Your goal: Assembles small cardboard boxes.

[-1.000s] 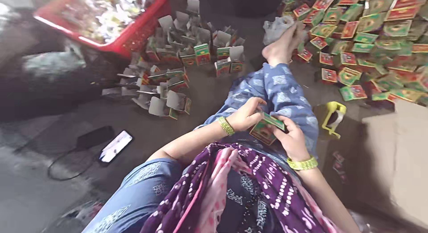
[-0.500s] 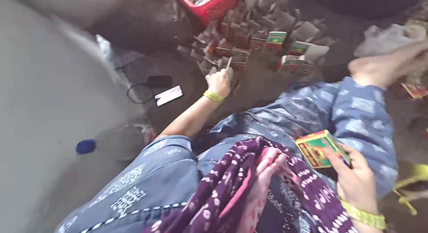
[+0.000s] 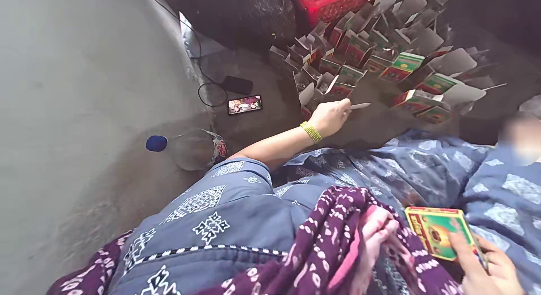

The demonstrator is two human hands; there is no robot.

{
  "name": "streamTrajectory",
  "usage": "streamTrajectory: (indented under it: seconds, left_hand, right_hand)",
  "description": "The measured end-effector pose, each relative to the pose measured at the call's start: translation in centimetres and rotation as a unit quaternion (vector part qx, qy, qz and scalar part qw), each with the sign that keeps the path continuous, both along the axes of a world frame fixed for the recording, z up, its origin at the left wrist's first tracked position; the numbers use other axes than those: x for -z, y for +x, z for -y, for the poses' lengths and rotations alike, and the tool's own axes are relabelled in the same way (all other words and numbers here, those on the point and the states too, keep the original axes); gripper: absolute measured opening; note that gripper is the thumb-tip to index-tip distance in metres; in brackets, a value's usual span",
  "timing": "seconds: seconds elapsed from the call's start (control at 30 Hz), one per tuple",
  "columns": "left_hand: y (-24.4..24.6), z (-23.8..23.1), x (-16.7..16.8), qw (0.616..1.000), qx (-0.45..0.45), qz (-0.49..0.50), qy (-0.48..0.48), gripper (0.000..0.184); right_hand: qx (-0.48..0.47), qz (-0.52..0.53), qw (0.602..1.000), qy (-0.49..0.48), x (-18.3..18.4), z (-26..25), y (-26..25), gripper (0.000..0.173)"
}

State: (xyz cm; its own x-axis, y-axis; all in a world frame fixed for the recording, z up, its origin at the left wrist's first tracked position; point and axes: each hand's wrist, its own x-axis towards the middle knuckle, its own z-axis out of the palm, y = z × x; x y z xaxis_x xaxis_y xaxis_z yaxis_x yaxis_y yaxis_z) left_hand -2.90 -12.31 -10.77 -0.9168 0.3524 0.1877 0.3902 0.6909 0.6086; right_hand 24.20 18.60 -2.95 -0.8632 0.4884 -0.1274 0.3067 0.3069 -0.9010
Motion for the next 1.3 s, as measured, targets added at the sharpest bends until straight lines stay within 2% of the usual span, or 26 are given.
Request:
streamTrajectory:
  seconds: [0.13,0.2,0.3,0.37,0.43,0.53,0.63,0.7,0.77,0.8,0.83,0.9,0.97,1.03,1.13,1.17,1.23,1.3]
  left_hand:
    - [3.2,-2.8,-4.7,0.983,0.046,-0.021,0.175,0.019]
    - [4.3,-4.1,-7.1,0.957,0.098,0.034,0.270,0.018]
    - [5.8,-6.7,-9.7,0.871,0.194,0.173,0.416,0.019]
    - [7.0,-8.2,-10.8,0.811,0.255,0.262,0.456,0.022]
    - [8.2,-9.5,-10.8,0.795,0.307,0.314,0.420,0.024]
    - [9.7,-10.7,-9.4,0.804,0.370,0.341,0.316,0.025]
    - [10.7,-10.4,-8.4,0.786,0.415,0.362,0.282,0.048]
    - [10.9,-10.2,-7.5,0.772,0.465,0.331,0.280,0.046]
    - [10.5,-10.2,-6.8,0.780,0.502,0.303,0.220,0.068]
    - [10.5,-10.2,-6.7,0.792,0.502,0.295,0.181,0.079]
    - [10.5,-10.4,-6.5,0.802,0.497,0.289,0.163,0.082]
    - [10.4,-10.8,-6.0,0.806,0.485,0.283,0.188,0.076]
    - [10.3,-11.5,-5.8,0.792,0.462,0.304,0.258,0.073]
    - [10.4,-12.4,-5.9,0.761,0.411,0.346,0.364,0.076]
    - [10.1,-15.0,-6.5,0.728,0.319,0.365,0.485,0.077]
    - [10.0,-16.1,-6.3,0.730,0.286,0.361,0.505,0.077]
    - [10.2,-18.2,-5.6,0.741,0.225,0.357,0.522,0.077]
    - [10.5,-19.8,-4.6,0.768,0.187,0.347,0.504,0.080]
  right_hand:
    - [-0.004,-0.005,1.000,-0.009,0.2,-0.3,0.0,0.030]
    - [-0.013,-0.017,1.000,-0.013,0.6,-0.6,0.1,0.027]
    - [-0.033,-0.031,0.999,-0.028,0.8,-1.1,0.2,0.024]
    - [-0.027,-0.028,0.998,-0.043,0.7,-1.0,0.3,0.025]
    - [-0.016,-0.026,0.999,-0.042,0.5,-0.8,0.3,0.024]
    - [-0.005,-0.031,0.999,-0.010,0.5,-0.6,0.5,0.021]
    - [-0.013,-0.067,0.998,-0.011,0.9,-1.1,0.9,0.026]
    - [-0.015,-0.062,0.998,-0.030,1.1,-1.3,0.9,0.030]
    - [-0.003,-0.056,0.998,-0.031,1.1,-1.2,0.9,0.035]
    - [0.007,-0.046,0.999,-0.022,1.0,-1.0,0.8,0.037]
    - [0.013,-0.037,0.999,-0.011,0.7,-0.8,0.8,0.038]
    - [0.031,-0.026,0.999,0.006,0.2,-0.3,0.7,0.035]
    - [0.052,-0.042,0.998,0.005,0.4,-0.2,0.8,0.035]
    - [0.087,-0.061,0.994,-0.012,0.4,0.0,0.8,0.035]
    - [0.183,-0.106,0.976,-0.044,0.3,0.1,0.5,0.029]
    - [0.202,-0.125,0.970,-0.054,0.4,0.0,0.5,0.031]
    - [0.213,-0.126,0.966,-0.072,0.1,-0.3,0.8,0.045]
    - [0.206,-0.074,0.970,-0.107,-1.0,-0.4,1.5,0.054]
